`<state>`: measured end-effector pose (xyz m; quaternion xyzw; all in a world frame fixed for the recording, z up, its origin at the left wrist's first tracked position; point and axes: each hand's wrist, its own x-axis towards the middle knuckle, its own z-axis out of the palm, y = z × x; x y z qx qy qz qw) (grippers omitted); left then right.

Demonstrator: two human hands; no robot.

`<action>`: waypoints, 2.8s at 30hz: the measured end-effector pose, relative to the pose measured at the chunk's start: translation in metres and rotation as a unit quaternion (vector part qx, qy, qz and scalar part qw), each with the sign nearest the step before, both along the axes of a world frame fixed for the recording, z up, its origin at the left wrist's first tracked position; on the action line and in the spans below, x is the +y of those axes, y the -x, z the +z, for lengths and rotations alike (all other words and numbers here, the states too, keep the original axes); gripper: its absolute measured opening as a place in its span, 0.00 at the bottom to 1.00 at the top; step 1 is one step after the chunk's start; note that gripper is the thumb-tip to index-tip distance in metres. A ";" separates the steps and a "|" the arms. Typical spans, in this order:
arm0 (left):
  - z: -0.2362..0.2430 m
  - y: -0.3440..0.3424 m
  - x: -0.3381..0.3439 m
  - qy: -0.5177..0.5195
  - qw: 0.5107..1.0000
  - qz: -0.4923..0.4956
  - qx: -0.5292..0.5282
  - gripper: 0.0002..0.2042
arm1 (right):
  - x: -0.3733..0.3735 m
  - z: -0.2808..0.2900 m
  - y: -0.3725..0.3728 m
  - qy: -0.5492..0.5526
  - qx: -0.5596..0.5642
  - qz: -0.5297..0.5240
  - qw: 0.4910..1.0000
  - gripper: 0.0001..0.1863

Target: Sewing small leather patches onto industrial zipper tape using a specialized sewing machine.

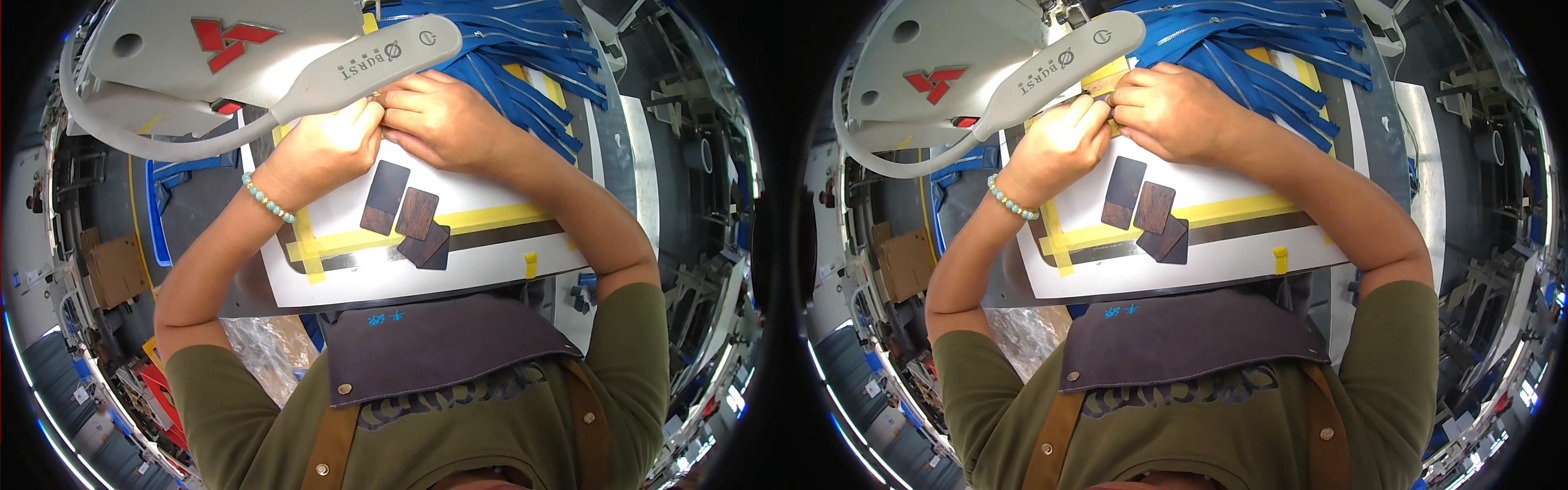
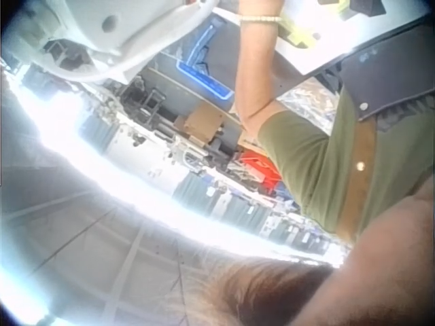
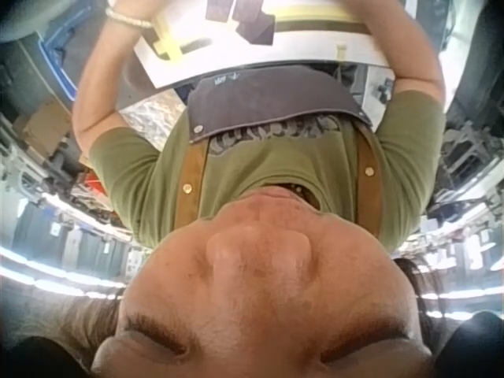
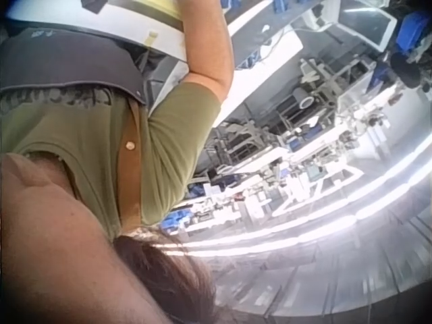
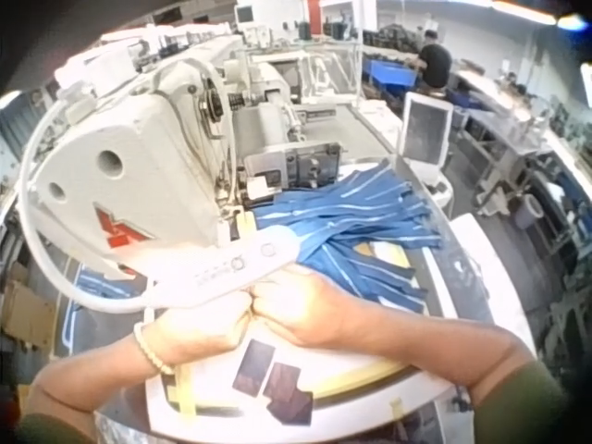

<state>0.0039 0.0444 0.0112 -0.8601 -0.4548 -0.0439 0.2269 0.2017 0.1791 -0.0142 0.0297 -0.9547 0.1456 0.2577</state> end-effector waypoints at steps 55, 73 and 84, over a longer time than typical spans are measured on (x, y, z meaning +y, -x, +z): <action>-0.014 0.002 -0.032 -0.026 0.950 0.127 -0.285 0.09 | 0.062 0.079 -0.057 0.046 -0.168 -0.297 0.939 0.11; -0.017 0.003 -0.034 -0.016 0.949 0.113 -0.295 0.11 | 0.040 0.158 -0.093 0.003 -0.109 -0.225 0.968 0.08; -0.016 0.005 -0.028 -0.034 0.951 0.096 -0.293 0.09 | 0.076 0.115 -0.150 -0.126 -0.208 -0.159 0.957 0.17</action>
